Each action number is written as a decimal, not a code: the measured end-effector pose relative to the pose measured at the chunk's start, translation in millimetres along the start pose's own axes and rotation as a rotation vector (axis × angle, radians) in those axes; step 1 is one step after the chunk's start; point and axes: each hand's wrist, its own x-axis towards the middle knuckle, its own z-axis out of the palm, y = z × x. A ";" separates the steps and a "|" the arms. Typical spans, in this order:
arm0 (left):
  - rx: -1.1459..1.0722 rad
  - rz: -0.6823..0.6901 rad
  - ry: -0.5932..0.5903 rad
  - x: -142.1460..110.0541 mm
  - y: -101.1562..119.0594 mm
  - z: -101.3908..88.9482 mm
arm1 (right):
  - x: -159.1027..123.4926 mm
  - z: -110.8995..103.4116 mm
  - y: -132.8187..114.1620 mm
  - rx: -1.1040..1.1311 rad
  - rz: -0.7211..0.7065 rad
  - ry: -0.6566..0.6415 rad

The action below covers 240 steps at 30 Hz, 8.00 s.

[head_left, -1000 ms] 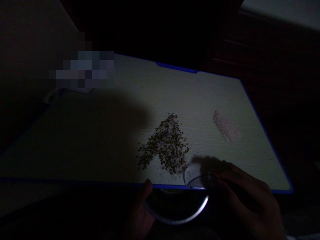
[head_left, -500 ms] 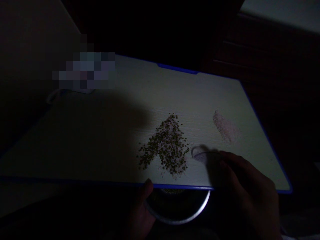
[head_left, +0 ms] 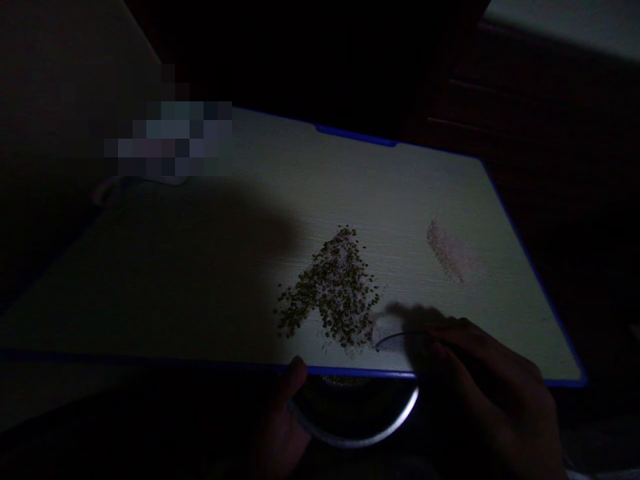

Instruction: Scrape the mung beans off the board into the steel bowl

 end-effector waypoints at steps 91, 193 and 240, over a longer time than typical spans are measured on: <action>-0.168 -0.117 -0.291 4.5 2.7 31.9 | -11.7 -12.3 6.4 -0.018 -0.014 0.023; -0.004 0.050 0.267 -1.1 1.0 22.3 | -16.0 2.1 -7.8 -0.064 0.227 0.214; -0.067 -0.046 -0.125 3.2 4.2 14.9 | 6.2 16.3 -17.4 -0.061 0.162 0.197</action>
